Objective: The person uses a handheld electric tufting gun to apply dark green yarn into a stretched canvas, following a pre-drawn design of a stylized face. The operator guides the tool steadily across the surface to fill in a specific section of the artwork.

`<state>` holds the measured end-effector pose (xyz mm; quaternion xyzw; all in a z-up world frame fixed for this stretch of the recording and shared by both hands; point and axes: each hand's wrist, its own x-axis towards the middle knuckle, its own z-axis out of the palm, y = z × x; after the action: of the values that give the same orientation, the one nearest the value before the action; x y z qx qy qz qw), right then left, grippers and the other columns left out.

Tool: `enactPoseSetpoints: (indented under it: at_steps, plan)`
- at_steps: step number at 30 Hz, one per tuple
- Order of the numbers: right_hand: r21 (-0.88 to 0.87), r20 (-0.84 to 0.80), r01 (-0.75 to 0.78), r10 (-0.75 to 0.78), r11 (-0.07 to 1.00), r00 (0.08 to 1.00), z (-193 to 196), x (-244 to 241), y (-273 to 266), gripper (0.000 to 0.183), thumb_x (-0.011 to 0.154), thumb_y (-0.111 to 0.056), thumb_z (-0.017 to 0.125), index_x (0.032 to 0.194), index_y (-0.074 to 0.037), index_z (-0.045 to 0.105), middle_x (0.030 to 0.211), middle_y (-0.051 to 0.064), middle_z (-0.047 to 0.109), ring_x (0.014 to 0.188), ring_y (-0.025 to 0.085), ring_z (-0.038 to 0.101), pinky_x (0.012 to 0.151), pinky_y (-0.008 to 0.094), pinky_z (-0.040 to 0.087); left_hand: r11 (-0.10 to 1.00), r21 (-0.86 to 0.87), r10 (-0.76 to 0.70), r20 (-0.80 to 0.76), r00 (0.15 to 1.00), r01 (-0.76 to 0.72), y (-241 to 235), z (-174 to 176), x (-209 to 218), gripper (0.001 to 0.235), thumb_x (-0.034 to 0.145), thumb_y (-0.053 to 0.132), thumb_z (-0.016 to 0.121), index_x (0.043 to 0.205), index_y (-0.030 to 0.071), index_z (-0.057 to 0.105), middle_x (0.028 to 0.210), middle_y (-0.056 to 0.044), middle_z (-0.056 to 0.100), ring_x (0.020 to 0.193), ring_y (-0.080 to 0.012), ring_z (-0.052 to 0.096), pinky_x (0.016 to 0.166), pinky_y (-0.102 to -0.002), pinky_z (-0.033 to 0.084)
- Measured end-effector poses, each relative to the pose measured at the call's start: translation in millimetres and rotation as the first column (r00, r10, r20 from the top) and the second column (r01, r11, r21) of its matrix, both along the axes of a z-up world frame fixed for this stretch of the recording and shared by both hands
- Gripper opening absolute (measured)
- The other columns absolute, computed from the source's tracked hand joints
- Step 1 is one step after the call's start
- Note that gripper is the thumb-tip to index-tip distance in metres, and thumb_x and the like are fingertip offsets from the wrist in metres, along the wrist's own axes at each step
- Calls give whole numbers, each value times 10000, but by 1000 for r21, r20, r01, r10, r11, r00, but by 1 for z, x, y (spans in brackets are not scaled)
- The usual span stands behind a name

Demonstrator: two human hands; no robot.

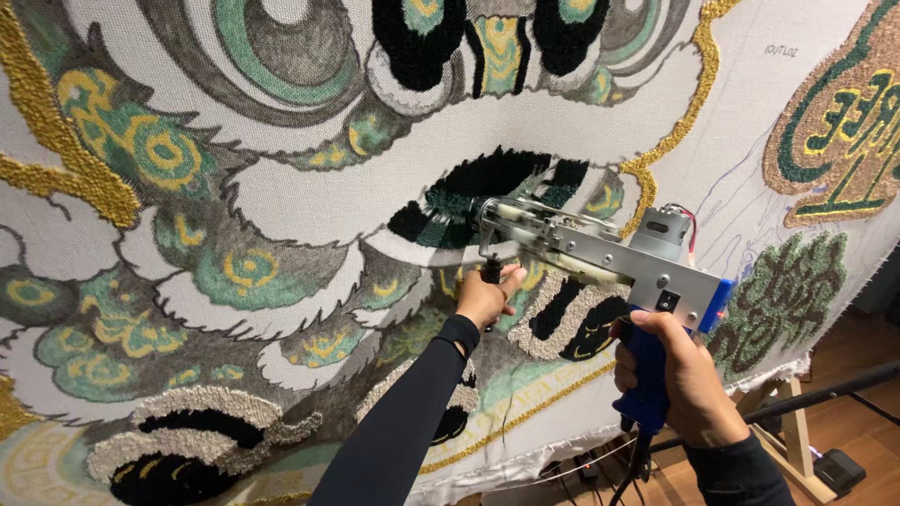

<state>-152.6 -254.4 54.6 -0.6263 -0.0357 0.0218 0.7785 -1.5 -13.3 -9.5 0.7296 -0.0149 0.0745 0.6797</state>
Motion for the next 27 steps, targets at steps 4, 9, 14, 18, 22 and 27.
enactPoseSetpoints:
  at_steps: [4,9,14,18,22,27]
  plan:
    - [0,-25,3,-3,1000,1000,4,-1,1,384,897,-380,578,949,-7,650,608,66,473,529,195,464,503,326,374,999,47,-12,-4,1000,12,4,9,-3,451,912,437,730,1315,234,728,745,-33,698,508,-85,660,395,-249,409]
    - [30,-21,-28,28,999,999,4,1,0,399,914,-387,572,966,3,635,609,48,456,528,185,455,504,322,372,1000,25,-8,39,999,7,2,9,0,483,888,437,739,1300,186,723,989,-40,789,503,-104,667,397,-258,440]
    - [-9,-9,-37,37,999,999,6,0,-5,470,913,-394,531,1072,24,678,596,53,462,519,187,461,501,326,376,998,35,-47,80,996,44,0,9,1,523,890,425,720,1333,148,683,1126,-82,783,509,-119,681,391,-269,438]
    - [-28,11,-79,80,996,997,7,-3,-12,527,896,-392,518,1175,14,703,576,44,464,502,165,455,489,316,370,998,38,-48,45,998,46,-4,1,6,588,897,397,745,1374,72,636,1200,-100,756,538,-137,691,404,-257,429]
    - [14,13,-119,119,993,993,1,-1,-29,553,889,-395,520,1200,25,703,585,27,482,497,148,451,491,310,376,984,-112,-112,195,974,136,-16,-13,15,621,910,322,782,1420,35,575,1241,-133,712,663,-106,737,469,-248,523]
    - [81,9,-119,119,990,993,-17,9,-63,538,933,-407,534,1036,122,526,624,64,507,522,195,468,510,343,386,986,-80,-135,116,984,144,-27,-12,0,510,881,344,746,1325,107,662,1103,-4,752,570,-114,703,413,-240,421]
